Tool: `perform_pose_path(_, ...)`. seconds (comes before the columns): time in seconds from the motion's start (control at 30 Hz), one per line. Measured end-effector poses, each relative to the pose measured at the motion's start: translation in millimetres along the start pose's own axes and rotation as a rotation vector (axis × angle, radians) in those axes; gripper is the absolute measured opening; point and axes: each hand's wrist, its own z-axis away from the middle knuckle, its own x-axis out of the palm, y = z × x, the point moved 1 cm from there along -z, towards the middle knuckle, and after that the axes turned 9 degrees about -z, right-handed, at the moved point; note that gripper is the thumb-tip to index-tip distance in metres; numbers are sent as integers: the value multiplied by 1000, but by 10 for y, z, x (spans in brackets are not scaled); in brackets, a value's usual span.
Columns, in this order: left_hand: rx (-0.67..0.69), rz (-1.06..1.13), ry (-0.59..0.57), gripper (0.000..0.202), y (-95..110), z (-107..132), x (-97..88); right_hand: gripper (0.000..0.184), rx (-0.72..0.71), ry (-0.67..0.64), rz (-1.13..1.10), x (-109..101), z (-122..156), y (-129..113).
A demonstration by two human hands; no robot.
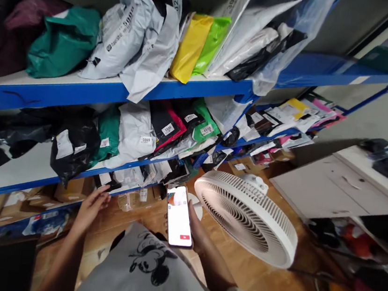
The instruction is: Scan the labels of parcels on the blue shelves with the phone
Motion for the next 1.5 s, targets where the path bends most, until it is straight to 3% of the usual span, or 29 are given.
perform_pose_path(0.07,-52,4,4,81,-199,34,79,77,66,2,35,-29,-28,-5)
perform_pose_path(0.17,-107,10,17,79,-323,92,96,72,140,18,77,-66,-61,-1)
perform_pose_path(0.47,-147,35,50,81,-171,210,86,72,222,0,86,-326,-23,81)
perform_pose_path(0.6,-181,101,54,80,-193,280,76,72,236,-2,93,-412,-11,93)
perform_pose_path(0.77,-191,173,164,76,-376,538,-197,66,252,-28,130,-421,-106,22)
perform_pose_path(0.9,-263,201,313,81,-654,881,-511,65,316,-61,183,-366,-259,-8)
perform_pose_path(1.03,-369,248,421,85,-977,1217,-773,63,359,-105,205,-222,-403,93)
perform_pose_path(1.17,-384,262,449,77,-1159,1413,-896,68,391,-141,215,-52,-416,217)
perform_pose_path(1.33,-361,286,438,85,-974,1243,-789,66,329,-138,180,-43,-150,156)
perform_pose_path(1.5,-207,315,256,84,-533,876,-494,61,218,-103,159,-249,164,84)
